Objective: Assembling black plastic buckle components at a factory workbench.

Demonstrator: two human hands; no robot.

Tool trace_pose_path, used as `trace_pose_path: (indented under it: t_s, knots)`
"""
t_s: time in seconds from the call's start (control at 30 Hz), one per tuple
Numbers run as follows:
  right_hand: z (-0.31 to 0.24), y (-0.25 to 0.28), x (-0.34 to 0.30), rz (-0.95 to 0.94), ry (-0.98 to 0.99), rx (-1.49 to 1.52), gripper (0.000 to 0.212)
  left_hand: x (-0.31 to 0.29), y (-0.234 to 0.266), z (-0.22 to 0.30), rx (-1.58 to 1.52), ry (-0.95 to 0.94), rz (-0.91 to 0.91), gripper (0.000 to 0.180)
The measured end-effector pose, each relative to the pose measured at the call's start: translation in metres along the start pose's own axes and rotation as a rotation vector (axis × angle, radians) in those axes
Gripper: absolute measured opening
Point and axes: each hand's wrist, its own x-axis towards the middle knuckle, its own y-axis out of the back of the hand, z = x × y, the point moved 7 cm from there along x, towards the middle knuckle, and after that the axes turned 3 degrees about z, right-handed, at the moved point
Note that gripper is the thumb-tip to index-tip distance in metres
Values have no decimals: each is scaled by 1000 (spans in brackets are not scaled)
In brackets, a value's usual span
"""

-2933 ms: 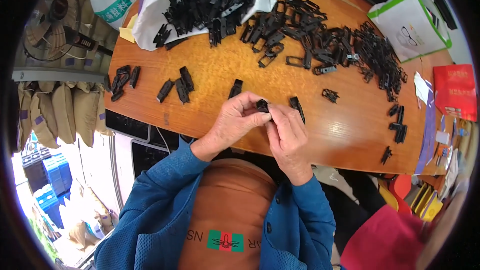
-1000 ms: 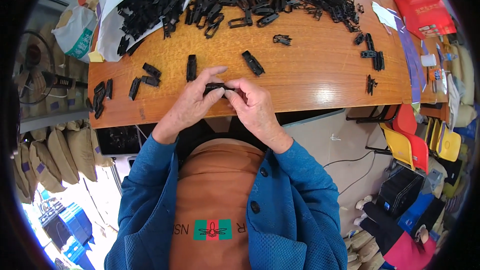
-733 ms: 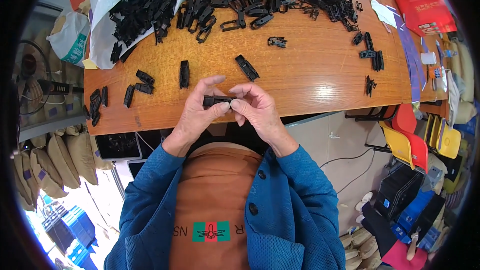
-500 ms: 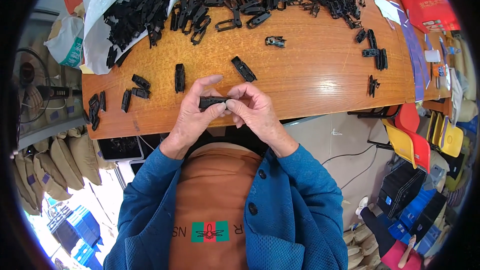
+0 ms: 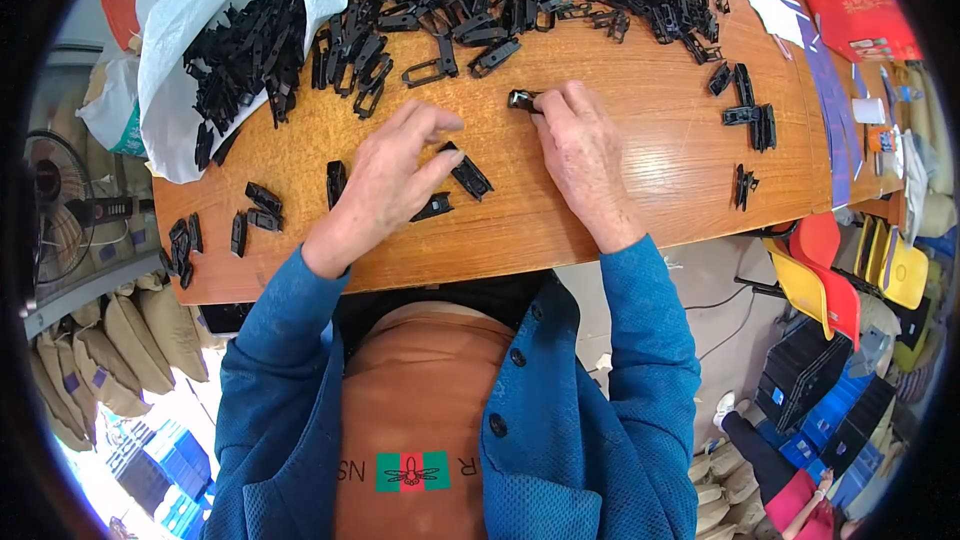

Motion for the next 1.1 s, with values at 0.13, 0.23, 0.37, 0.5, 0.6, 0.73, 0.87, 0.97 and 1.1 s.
trace_pose_path:
  t_s: [0.13, 0.23, 0.37, 0.5, 0.6, 0.73, 0.87, 0.97, 1.1]
  knots:
    - [25, -10, -10, 11, -259, 417, 8, 27, -23, -2, -161, 52, -7, 28]
    - [28, -18, -23, -61, -576, 871, 7, 36, -35, -7, -397, 161, -17, 26]
    - [17, -18, -29, -89, -712, 1105, 7, 39, -34, -3, -561, 167, 27, 24]
    - [12, -24, -32, -106, -700, 1233, 7, 38, -46, -7, -594, 174, -101, 21]
    - [10, -31, -35, -98, -799, 1469, 7, 38, -37, -9, -862, 254, 72, 16]
    - [12, -28, -37, -21, -847, 1509, 7, 28, -48, -21, -887, 392, -34, 14]
    - [33, 12, -28, 236, -444, 680, 6, 14, -59, -14, -617, 301, -128, 10]
    - [34, 29, -22, 137, -319, 301, 5, 28, -22, 0, 69, 37, 68, 16]
    - [29, 38, -21, 44, -123, 98, 9, 45, 19, -14, 519, -107, 242, 25]
